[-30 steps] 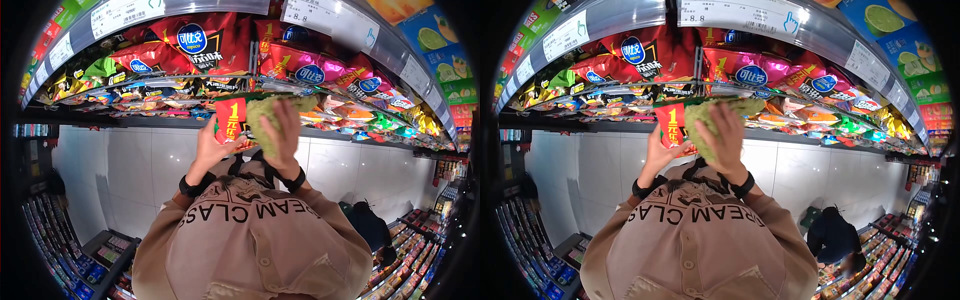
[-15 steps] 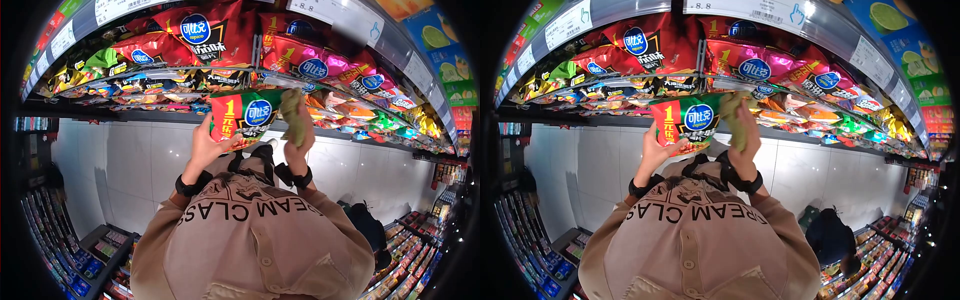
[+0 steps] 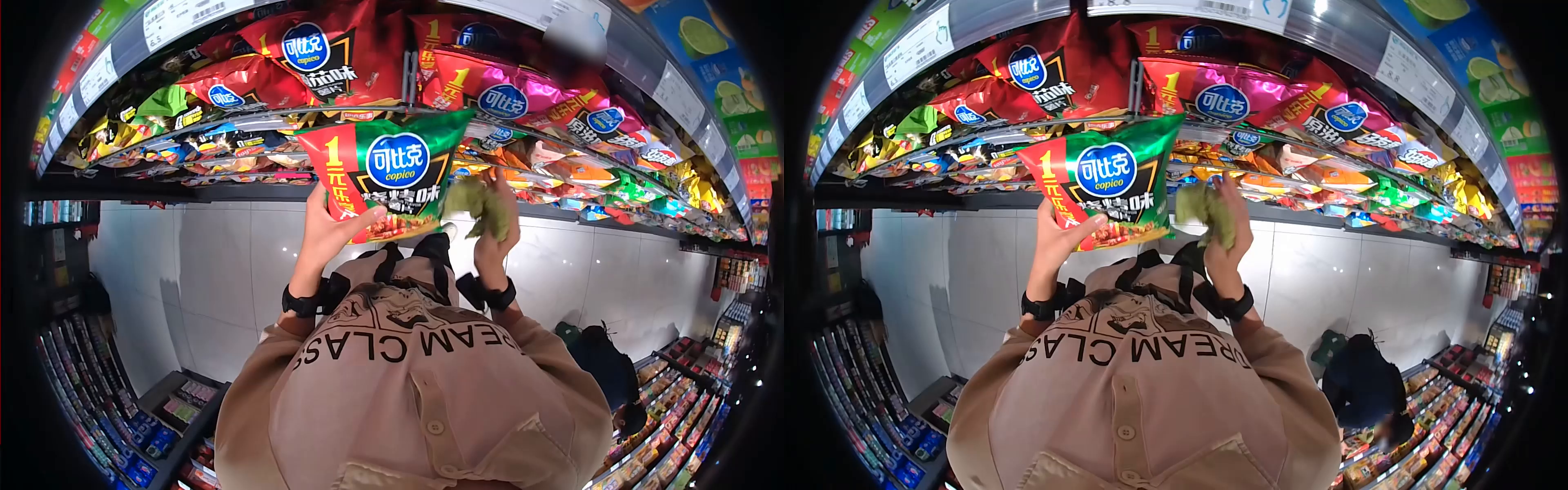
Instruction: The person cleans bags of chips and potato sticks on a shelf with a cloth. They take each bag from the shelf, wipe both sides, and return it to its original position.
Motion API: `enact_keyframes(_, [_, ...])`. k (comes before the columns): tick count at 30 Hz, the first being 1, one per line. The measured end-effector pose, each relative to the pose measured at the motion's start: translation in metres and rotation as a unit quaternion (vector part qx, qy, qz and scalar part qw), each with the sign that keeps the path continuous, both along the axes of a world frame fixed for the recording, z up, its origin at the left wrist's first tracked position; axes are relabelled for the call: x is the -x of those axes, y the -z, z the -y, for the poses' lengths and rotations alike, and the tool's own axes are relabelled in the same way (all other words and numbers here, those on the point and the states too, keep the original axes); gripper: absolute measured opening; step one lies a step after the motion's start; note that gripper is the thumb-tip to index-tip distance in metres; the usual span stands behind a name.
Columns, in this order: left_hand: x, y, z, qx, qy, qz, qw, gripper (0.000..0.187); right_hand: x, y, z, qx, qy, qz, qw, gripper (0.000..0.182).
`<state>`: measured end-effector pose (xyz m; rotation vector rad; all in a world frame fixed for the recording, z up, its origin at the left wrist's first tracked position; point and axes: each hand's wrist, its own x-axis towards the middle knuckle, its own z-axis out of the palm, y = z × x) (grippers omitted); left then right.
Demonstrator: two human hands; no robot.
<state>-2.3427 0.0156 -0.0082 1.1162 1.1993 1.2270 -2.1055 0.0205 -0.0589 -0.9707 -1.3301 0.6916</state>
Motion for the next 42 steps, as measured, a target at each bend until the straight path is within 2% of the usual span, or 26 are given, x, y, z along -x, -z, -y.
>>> enact_keyframes(1, [0.000, 0.002, 0.000, 0.002, 0.037, 0.007, 0.999, 0.050, 0.003, -0.010, -0.009, 0.010, 0.002, -0.096, 0.995, 0.041])
enact_keyframes(3, [0.004, 0.009, -0.006, 0.012, 0.092, -0.009, 0.996, 0.052, 0.003, -0.035, -0.015, 0.030, 0.043, -0.055, 0.997, 0.040])
enact_keyframes(5, [0.009, 0.009, -0.016, 0.024, 0.120, -0.025, 0.992, 0.051, 0.008, -0.049, -0.021, -0.061, 0.021, 0.113, 0.992, 0.039])
enact_keyframes(6, [0.011, 0.007, -0.020, 0.054, 0.107, 0.037, 0.992, 0.049, 0.009, -0.044, -0.018, -0.071, -0.008, 0.175, 0.982, 0.037])
enact_keyframes(7, [0.011, -0.001, -0.021, 0.101, 0.083, 0.091, 0.987, 0.049, 0.016, -0.044, -0.009, -0.048, -0.066, 0.190, 0.978, 0.040])
enact_keyframes(9, [0.013, -0.006, -0.022, 0.111, 0.058, 0.123, 0.984, 0.051, 0.024, -0.036, 0.004, -0.040, -0.144, 0.177, 0.973, 0.042])
enact_keyframes(12, [0.012, 0.004, -0.018, 0.070, 0.062, 0.108, 0.990, 0.053, 0.001, -0.031, 0.008, 0.001, -0.190, 0.178, 0.965, 0.038])
enact_keyframes(15, [0.006, 0.018, -0.010, 0.109, 0.067, 0.102, 0.986, 0.054, -0.045, -0.015, -0.017, -0.002, -0.047, 0.180, 0.982, 0.030])
enact_keyframes(16, [0.002, 0.017, -0.007, 0.110, 0.065, 0.103, 0.986, 0.054, -0.049, -0.030, -0.022, 0.038, 0.008, 0.140, 0.989, 0.032])
enact_keyframes(17, [-0.002, 0.017, -0.005, 0.111, 0.083, 0.115, 0.984, 0.054, -0.051, -0.035, -0.027, 0.014, 0.038, 0.093, 0.995, 0.032])
enact_keyframes(19, [-0.008, 0.023, -0.005, 0.094, 0.099, 0.125, 0.983, 0.054, -0.038, -0.046, -0.026, -0.023, 0.023, 0.073, 0.997, 0.031])
enact_keyframes(20, [-0.012, 0.022, -0.005, 0.093, 0.102, 0.126, 0.982, 0.054, -0.033, -0.032, -0.023, -0.044, 0.014, 0.161, 0.986, 0.032])
enact_keyframes(21, [-0.016, 0.019, -0.005, 0.128, 0.043, 0.168, 0.976, 0.054, -0.020, -0.029, -0.022, -0.082, -0.071, 0.157, 0.982, 0.033])
enact_keyframes(22, [-0.017, 0.017, -0.005, 0.162, -0.018, 0.209, 0.964, 0.053, 0.000, -0.039, -0.012, -0.052, -0.095, 0.189, 0.976, 0.032])
enact_keyframes(26, [0.001, 0.017, -0.006, 0.101, -0.024, 0.172, 0.980, 0.054, 0.004, -0.013, -0.005, -0.049, -0.167, 0.134, 0.976, 0.032])
enact_keyframes(28, [0.011, 0.031, 0.002, 0.104, -0.032, 0.201, 0.973, 0.054, -0.008, -0.008, -0.006, 0.096, -0.205, 0.058, 0.972, 0.032])
enact_keyframes(29, [0.017, 0.040, 0.005, 0.105, -0.037, 0.230, 0.967, 0.055, -0.010, -0.009, -0.006, 0.096, -0.206, 0.059, 0.972, 0.032])
enact_keyframes(31, [0.024, 0.059, 0.009, 0.121, -0.027, 0.287, 0.950, 0.061, -0.010, -0.014, -0.005, 0.292, -0.186, -0.086, 0.934, 0.031])
enact_keyframes(32, [0.026, 0.071, 0.009, 0.137, 0.012, 0.317, 0.938, 0.065, -0.007, -0.011, -0.005, 0.254, -0.200, -0.020, 0.946, 0.032])
enact_keyframes(33, [0.026, 0.080, 0.010, 0.154, 0.051, 0.346, 0.924, 0.069, -0.001, -0.010, -0.002, 0.254, -0.202, -0.020, 0.946, 0.032])
enact_keyframes(34, [0.018, 0.075, 0.009, 0.190, 0.023, 0.271, 0.944, 0.075, 0.009, -0.009, 0.005, 0.231, -0.219, -0.044, 0.947, 0.037])
enact_keyframes(35, [0.001, 0.071, 0.006, 0.136, 0.040, 0.212, 0.967, 0.065, 0.021, -0.008, 0.009, 0.208, -0.234, -0.068, 0.947, 0.041])
enact_keyframes(36, [-0.012, 0.068, 0.001, 0.119, 0.003, 0.203, 0.972, 0.059, 0.037, -0.022, 0.009, 0.194, -0.249, -0.152, 0.937, 0.050])
enact_keyframes(39, [-0.029, 0.060, -0.002, 0.086, -0.034, 0.131, 0.987, 0.048, 0.051, -0.024, 0.000, 0.165, -0.206, -0.096, 0.960, 0.053])
enact_keyframes(41, [-0.032, 0.077, 0.007, 0.023, -0.066, 0.214, 0.974, 0.060, 0.058, -0.024, 0.004, 0.176, -0.212, -0.096, 0.957, 0.055])
enact_keyframes(42, [-0.031, 0.062, 0.012, -0.019, 0.007, 0.172, 0.985, 0.079, 0.065, -0.025, 0.007, 0.149, -0.210, -0.061, 0.964, 0.056])
